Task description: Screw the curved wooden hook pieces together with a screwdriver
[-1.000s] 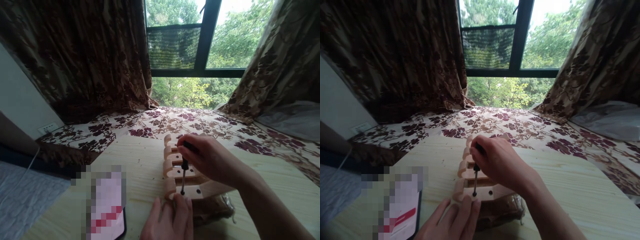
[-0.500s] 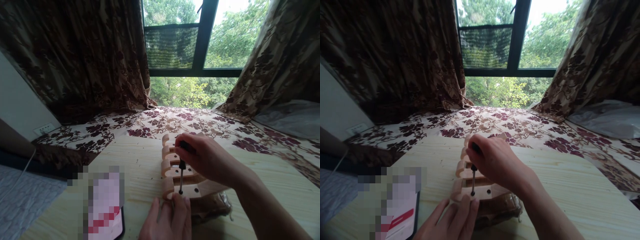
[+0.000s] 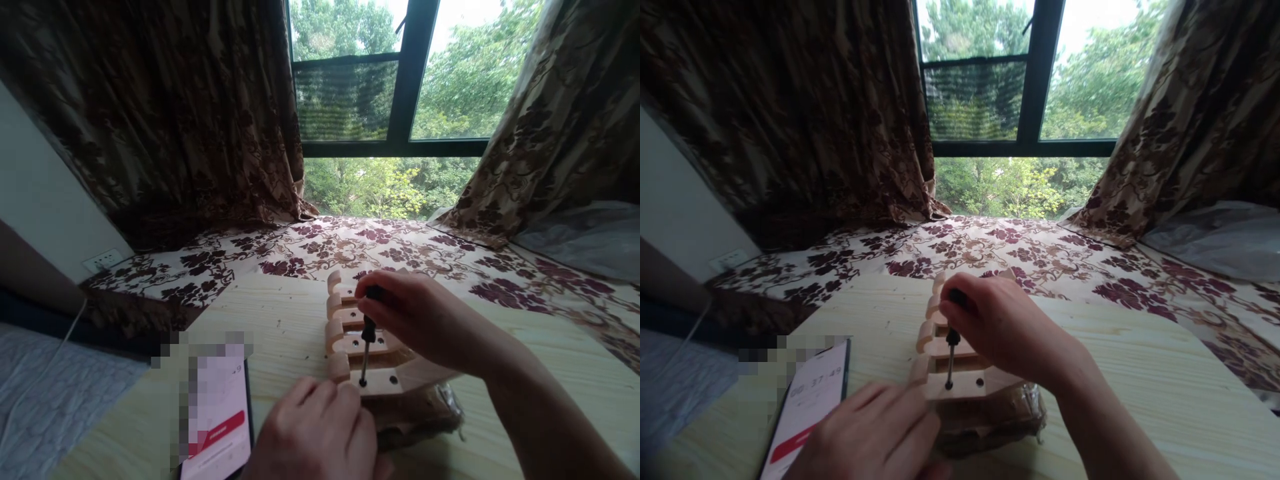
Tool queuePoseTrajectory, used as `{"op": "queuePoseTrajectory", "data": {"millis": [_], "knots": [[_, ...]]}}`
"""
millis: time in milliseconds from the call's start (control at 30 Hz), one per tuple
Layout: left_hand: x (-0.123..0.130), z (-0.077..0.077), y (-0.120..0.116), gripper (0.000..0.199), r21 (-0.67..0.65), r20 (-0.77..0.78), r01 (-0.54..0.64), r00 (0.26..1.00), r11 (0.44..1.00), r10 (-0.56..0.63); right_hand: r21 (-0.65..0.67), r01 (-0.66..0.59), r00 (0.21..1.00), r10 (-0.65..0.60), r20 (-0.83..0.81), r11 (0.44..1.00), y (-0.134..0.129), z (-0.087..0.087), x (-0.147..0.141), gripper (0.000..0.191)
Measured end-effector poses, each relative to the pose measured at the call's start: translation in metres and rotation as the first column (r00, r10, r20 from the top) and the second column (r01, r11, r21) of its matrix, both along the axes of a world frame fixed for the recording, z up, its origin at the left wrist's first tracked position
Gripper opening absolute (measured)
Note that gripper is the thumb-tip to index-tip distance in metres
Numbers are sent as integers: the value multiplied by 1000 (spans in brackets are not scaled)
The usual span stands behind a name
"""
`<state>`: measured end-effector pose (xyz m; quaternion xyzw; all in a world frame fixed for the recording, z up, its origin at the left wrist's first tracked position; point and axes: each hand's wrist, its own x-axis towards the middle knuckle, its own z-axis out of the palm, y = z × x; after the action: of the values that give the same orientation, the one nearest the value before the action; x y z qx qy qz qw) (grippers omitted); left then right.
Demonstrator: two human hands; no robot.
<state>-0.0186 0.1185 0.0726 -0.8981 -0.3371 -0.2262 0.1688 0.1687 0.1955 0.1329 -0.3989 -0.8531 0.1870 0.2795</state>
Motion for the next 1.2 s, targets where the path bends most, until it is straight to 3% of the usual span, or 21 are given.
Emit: {"op": "queuePoseTrajectory", "data": {"millis": [67, 167, 300, 433, 500, 600, 800, 867, 1100, 1200], "knots": [[-6, 9, 6, 6, -58, 162, -2, 987, 998, 11, -17, -7, 1000, 7, -27, 1000, 0, -1, 2, 10], [-10, 12, 15, 17, -260, 313, -142, 923, 955, 223, -5, -67, 996, 66, -53, 998, -5, 1, 1, 11], [-6, 1, 22, 31, -571, 314, -142, 872, 809, 375, 52, -66, 998, 66, 3, 996, -8, 4, -4, 10], [-2, -6, 23, 22, -717, 284, -122, 848, 687, 448, 77, -2, 1000, 2, -6, 997, 1, -1, -8, 17], [-2, -9, 23, 19, -748, 281, -112, 840, 654, 464, 75, 72, 997, -72, 4, 995, 6, -5, -8, 21], [-2, -12, 22, 16, -758, 291, -100, 832, 644, 472, 78, 133, 990, -136, 40, 988, 6, -5, -5, 24], [-4, -17, 20, 17, -762, 276, -102, 843, 640, 462, -20, -102, 995, 102, 20, 995, -13, 6, -1, 11], [-5, -18, 19, 16, -759, 280, -89, 850, 645, 447, -23, -122, 993, 122, -3, 992, -14, 6, -1, 9], [-4, -18, 20, 15, -751, 278, -101, 849, 653, 450, 92, 118, 991, -123, 51, 989, -1, -4, -3, 24], [-5, -18, 19, 15, -743, 290, -91, 849, 663, 442, 147, 128, 987, -141, 82, 981, -5, -2, -6, 23]]}}
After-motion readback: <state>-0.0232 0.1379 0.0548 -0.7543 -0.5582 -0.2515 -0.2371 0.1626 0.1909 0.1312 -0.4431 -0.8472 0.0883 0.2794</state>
